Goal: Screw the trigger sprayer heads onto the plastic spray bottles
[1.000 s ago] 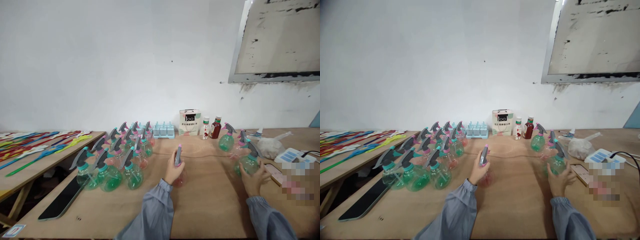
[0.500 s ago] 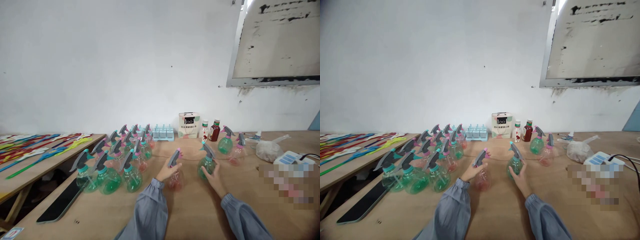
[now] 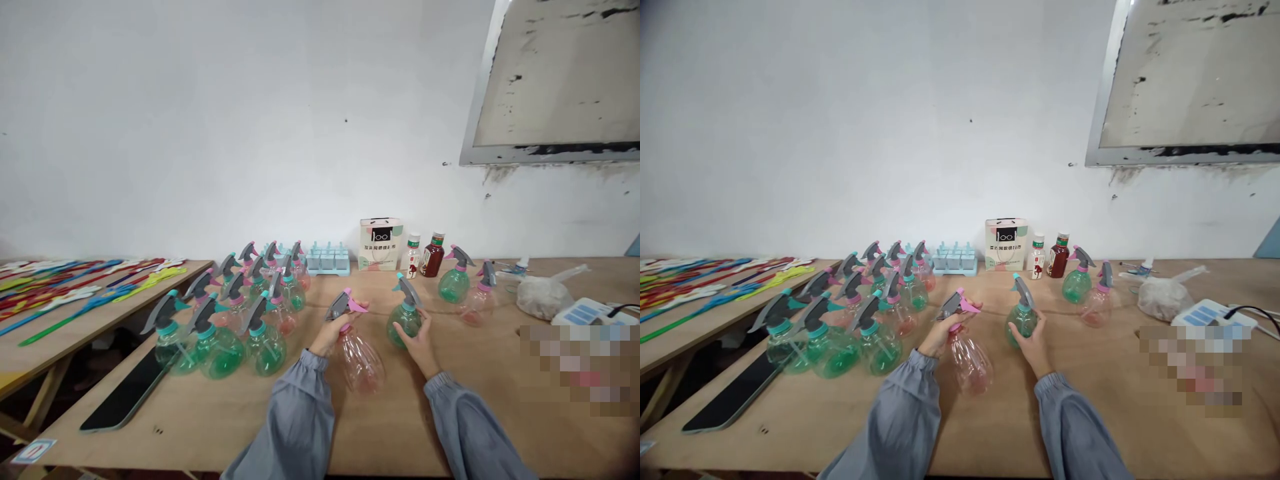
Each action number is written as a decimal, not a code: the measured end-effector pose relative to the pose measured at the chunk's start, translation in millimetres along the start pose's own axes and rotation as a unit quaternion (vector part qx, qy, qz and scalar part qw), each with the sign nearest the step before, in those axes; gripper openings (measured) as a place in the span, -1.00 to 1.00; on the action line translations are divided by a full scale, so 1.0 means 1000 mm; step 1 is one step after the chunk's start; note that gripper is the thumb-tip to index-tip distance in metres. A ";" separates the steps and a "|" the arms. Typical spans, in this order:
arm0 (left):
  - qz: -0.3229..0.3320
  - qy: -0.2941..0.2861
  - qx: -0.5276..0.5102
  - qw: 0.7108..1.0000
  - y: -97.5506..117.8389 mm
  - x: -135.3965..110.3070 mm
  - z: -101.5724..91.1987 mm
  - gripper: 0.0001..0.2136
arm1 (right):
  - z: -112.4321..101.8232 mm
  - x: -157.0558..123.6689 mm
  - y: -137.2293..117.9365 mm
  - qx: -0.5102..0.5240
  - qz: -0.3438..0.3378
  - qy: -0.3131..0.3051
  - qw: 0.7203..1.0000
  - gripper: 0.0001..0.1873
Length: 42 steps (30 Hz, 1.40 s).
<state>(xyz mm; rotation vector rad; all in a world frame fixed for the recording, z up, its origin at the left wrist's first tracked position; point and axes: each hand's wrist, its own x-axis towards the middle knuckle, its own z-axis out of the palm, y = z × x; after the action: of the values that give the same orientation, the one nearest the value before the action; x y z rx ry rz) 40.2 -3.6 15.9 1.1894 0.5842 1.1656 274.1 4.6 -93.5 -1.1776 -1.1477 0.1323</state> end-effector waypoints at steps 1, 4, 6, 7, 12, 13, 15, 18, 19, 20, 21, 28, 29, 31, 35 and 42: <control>-0.009 -0.002 -0.008 1.000 -0.002 0.001 0.000 -0.59 | -0.001 0.000 0.001 0.003 0.003 -0.005 1.000 -0.21; -0.006 0.007 -0.020 1.000 -0.007 0.004 0.003 -0.56 | -0.002 -0.002 0.004 0.006 0.008 -0.010 1.000 -0.20; -0.002 0.040 -0.025 0.999 -0.010 0.005 0.004 -0.53 | -0.002 -0.004 0.003 0.001 0.000 -0.008 1.000 -0.21; -0.004 0.061 -0.028 0.998 -0.011 0.005 0.004 -0.52 | -0.002 -0.004 0.003 -0.003 -0.007 -0.007 1.000 -0.22; -0.035 0.125 -0.047 0.990 -0.012 0.004 0.004 -0.56 | -0.004 0.000 0.000 -0.023 -0.060 0.037 0.997 -0.26; -0.039 0.129 -0.048 0.990 -0.011 0.004 0.004 -0.60 | -0.005 0.001 0.000 -0.025 -0.064 0.049 0.996 -0.26; -0.039 0.131 -0.050 0.989 -0.010 0.004 0.003 -0.68 | -0.006 0.002 0.001 -0.025 -0.057 0.062 0.996 -0.26; -0.030 0.109 -0.053 0.992 -0.009 0.003 0.001 -0.81 | -0.007 0.003 0.002 -0.024 -0.042 0.059 0.997 -0.24; -0.032 0.089 -0.051 0.994 -0.010 0.003 0.001 -0.83 | -0.007 0.003 0.002 -0.023 -0.041 0.058 0.997 -0.24; -0.036 0.065 -0.048 0.996 -0.011 0.002 0.001 -0.84 | -0.007 0.003 0.001 -0.022 -0.040 0.055 0.997 -0.24; -0.040 0.042 -0.044 0.997 -0.013 0.002 0.001 -0.83 | -0.007 0.003 0.001 -0.022 -0.039 0.052 0.998 -0.24; 0.006 0.020 -0.038 0.999 -0.018 0.003 0.006 -0.64 | -0.008 0.002 0.000 -0.020 -0.022 0.036 0.999 -0.22; 0.003 0.023 -0.038 0.999 -0.017 0.003 0.006 -0.63 | -0.008 0.002 0.001 -0.023 -0.021 0.037 0.999 -0.22; -0.010 0.035 -0.038 0.999 -0.015 0.002 0.005 -0.61 | -0.008 0.002 0.002 -0.027 -0.018 0.041 0.999 -0.22; -0.040 0.062 -0.046 0.996 -0.012 0.001 0.001 -0.72 | -0.008 0.003 0.004 -0.031 -0.013 0.035 0.999 -0.22; -0.029 0.112 -0.062 0.991 -0.011 0.000 0.004 -0.73 | -0.008 0.004 0.004 -0.026 -0.011 0.032 0.999 -0.21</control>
<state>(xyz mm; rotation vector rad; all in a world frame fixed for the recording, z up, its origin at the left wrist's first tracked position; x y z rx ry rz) 47.7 -4.0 6.8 0.9362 0.7018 1.2759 283.8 3.5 -93.3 -1.2075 -1.1131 0.0478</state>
